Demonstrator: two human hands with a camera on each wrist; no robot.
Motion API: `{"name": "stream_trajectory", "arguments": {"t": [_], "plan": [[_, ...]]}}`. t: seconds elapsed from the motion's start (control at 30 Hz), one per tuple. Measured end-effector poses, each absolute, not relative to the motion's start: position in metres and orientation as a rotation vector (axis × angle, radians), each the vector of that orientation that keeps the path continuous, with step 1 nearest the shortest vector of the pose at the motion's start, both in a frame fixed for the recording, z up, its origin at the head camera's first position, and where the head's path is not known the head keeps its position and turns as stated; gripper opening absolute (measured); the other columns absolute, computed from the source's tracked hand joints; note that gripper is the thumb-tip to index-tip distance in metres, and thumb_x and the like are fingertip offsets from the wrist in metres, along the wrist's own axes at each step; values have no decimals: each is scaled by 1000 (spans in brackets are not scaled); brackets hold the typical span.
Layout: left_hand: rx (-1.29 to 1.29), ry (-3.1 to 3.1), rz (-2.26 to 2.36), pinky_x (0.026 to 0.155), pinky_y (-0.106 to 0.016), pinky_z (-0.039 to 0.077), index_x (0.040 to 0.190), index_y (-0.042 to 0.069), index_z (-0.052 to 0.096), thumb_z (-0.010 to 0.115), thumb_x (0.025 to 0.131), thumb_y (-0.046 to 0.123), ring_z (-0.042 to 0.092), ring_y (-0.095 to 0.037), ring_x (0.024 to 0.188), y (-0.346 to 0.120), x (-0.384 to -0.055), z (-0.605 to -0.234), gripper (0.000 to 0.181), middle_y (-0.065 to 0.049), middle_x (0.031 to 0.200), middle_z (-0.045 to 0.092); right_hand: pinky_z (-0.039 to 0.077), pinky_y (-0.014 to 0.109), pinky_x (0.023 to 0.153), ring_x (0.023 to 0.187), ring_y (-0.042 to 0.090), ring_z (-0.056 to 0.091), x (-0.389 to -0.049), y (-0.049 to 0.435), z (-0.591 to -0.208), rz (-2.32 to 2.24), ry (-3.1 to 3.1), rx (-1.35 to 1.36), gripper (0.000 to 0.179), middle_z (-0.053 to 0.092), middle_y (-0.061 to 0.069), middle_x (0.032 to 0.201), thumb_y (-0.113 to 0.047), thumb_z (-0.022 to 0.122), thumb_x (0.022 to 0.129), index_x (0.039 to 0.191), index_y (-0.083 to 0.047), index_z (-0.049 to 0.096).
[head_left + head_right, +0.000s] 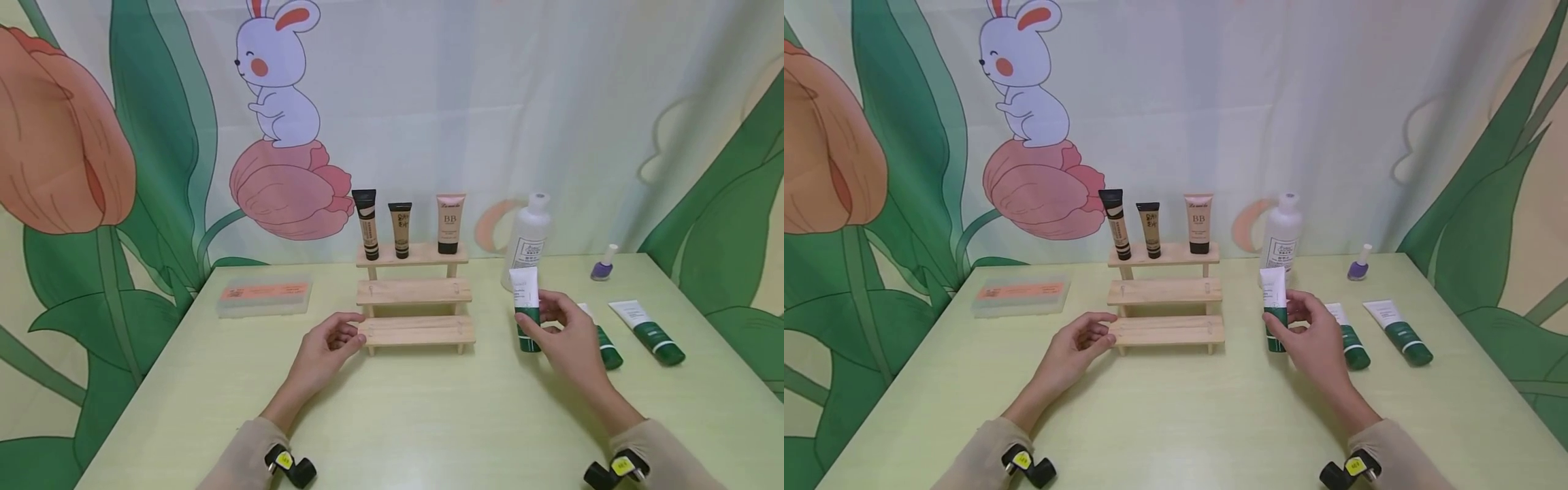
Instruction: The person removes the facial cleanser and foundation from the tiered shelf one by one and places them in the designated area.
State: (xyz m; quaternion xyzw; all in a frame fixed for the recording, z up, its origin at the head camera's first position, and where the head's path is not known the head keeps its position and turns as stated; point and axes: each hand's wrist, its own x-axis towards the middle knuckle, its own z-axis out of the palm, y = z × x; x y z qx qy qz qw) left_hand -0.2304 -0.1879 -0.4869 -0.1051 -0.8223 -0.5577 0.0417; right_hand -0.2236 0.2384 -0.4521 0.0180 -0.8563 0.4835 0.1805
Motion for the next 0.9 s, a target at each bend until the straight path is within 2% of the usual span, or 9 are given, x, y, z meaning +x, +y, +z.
{"name": "stream_trajectory", "arguments": {"t": [0.23, 0.37, 0.57, 0.9], "plan": [[-320, -2520, -1707, 83, -23, 55, 136, 22, 77, 82, 105, 22, 69, -22, 96, -189, -230, -487, 31, -7, 110, 76, 51, 11, 77, 102, 22, 64, -218, 237, -463, 1344, -2500, 16, 62, 69, 13, 117, -31, 90, 98, 149, -5, 64], [-319, -2523, -1699, 83, -23, 55, 136, 22, 77, 82, 105, 23, 68, -22, 96, -188, -231, -488, 32, -7, 110, 76, 50, 14, 75, 100, 21, 64, -216, 237, -468, 1347, -2538, 6, 64, 69, 12, 116, -35, 92, 96, 148, -8, 65], [-327, -2523, -1699, 84, -24, 55, 136, 22, 77, 82, 105, 24, 69, -22, 97, -188, -231, -489, 32, -7, 110, 75, 50, 16, 73, 93, 16, 65, -216, 238, -473, 1296, -2579, -12, 59, 73, 11, 115, -35, 92, 96, 144, -10, 69], [-322, -2519, -1705, 83, -24, 54, 136, 21, 77, 82, 105, 23, 68, -22, 96, -188, -230, -488, 32, -7, 109, 76, 49, 18, 75, 98, 23, 69, -220, 237, -476, 1184, -2604, -58, 54, 75, 13, 115, -35, 89, 98, 139, -7, 71]]}}
